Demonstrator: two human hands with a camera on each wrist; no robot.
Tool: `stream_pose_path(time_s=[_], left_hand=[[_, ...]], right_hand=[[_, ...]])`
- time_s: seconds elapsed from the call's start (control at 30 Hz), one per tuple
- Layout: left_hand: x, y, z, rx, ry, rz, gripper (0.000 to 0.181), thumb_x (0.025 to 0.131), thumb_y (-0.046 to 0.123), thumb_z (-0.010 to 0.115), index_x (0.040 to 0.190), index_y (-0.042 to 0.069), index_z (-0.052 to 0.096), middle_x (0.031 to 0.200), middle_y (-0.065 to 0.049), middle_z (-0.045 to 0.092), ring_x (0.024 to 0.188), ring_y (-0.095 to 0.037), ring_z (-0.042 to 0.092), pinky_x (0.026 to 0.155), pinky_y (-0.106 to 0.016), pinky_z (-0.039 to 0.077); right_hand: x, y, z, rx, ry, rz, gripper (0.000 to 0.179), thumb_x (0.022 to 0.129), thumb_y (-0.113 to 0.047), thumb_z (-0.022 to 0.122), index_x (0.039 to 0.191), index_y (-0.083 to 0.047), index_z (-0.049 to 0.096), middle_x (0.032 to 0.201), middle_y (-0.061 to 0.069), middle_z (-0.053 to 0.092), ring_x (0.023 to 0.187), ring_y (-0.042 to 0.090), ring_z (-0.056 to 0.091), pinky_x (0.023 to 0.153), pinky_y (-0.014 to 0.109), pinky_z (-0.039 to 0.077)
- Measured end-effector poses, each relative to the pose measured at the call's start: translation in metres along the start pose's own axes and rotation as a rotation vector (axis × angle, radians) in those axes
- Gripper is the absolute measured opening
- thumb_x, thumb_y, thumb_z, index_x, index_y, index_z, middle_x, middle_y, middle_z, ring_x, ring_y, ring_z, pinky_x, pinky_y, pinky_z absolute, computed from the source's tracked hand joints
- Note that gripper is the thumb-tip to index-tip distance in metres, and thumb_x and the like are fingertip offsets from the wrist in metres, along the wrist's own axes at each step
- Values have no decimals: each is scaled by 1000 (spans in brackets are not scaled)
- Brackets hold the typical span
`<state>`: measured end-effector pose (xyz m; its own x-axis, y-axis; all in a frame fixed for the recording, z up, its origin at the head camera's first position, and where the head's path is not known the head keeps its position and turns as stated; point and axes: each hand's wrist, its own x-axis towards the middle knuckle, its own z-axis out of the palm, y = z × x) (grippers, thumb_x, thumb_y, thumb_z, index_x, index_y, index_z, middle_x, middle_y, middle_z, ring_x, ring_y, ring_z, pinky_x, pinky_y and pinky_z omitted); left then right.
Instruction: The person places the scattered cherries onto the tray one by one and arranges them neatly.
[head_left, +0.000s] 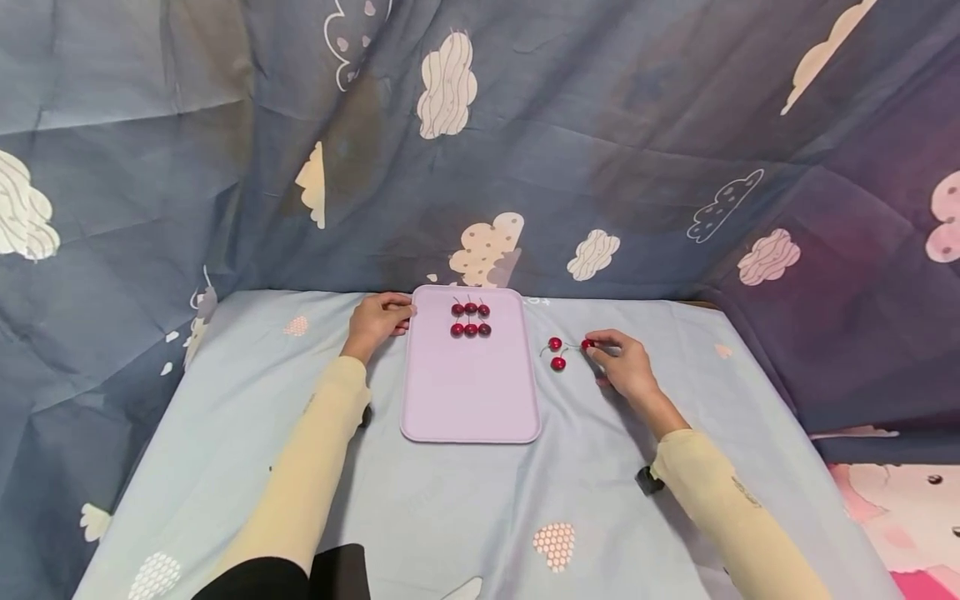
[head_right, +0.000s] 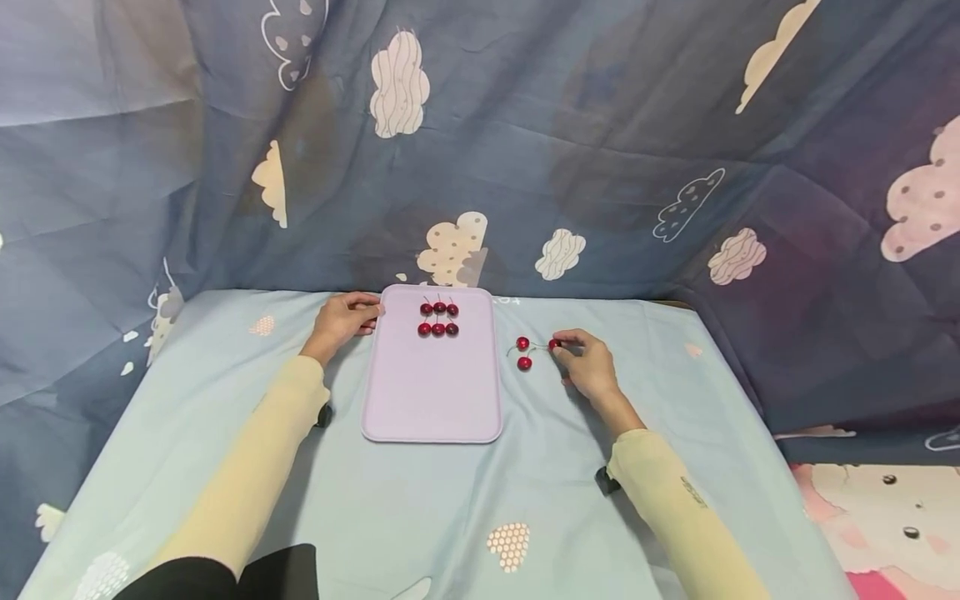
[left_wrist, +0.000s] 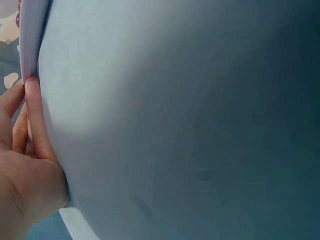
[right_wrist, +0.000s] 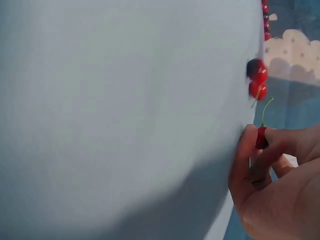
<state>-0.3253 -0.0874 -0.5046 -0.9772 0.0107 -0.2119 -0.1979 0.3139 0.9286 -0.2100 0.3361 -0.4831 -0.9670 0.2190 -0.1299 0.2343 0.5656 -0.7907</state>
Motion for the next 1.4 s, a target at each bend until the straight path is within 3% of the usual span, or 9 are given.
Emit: stream_pose_path(time_s=[0.17,0.37,0.63,0.87,1.07,1.17,1.4], left_hand=[[-1,-2,-7,-6,8,-4,29,98,22,77,123,9,75,99,-6,76,66,-1,67,61,-16,61],[-1,0,-2,-13,-7,-5,29,97,23,78,123,9,76,102,-7,76,66,-1,68,62,-16,61],[-1,1,0,-12,-9,6,29,98,22,77,123,8,76,104,-9,76,66,-1,68,62,-16,61],[2,-2,-1,-17,-4,20,29,97,22,78,122,7,76,97,-5,74,65,-1,68,61,-15,61],[1,-1,-1,-12,-2,25,28,97,21,77,122,7,76,95,-4,74,64,-1,67,60,-15,61],[0,-2,0,-16,-1,21,28,97,20,77,122,7,76,92,-2,74,63,0,67,60,-15,61],[0,-1,0,-23,6,24,27,97,20,77,121,7,76,90,-1,73,62,0,67,59,-15,60]], right_hand=[[-5,-19,10,75,-63,-67,34,106,-17,67,138,-7,64,135,19,62,75,15,66,61,30,65],[-16,-38,23,140,-117,-160,35,104,-15,68,137,-3,63,130,23,64,88,21,76,68,35,66],[-27,-62,49,177,-140,-206,30,100,-11,72,128,-3,68,119,23,66,81,19,69,63,31,64],[-24,-71,79,179,-147,-253,25,98,-11,75,123,-6,70,117,19,69,84,31,72,61,35,66],[-20,-79,105,104,-198,-257,21,97,-12,77,117,-8,70,112,14,70,73,22,71,54,29,62],[-19,-84,115,25,-221,-263,19,96,-12,78,113,-9,70,108,13,71,75,17,69,54,28,61],[-14,-103,126,-105,-226,-309,16,95,-10,79,108,-7,69,101,11,69,72,14,65,52,26,58]])
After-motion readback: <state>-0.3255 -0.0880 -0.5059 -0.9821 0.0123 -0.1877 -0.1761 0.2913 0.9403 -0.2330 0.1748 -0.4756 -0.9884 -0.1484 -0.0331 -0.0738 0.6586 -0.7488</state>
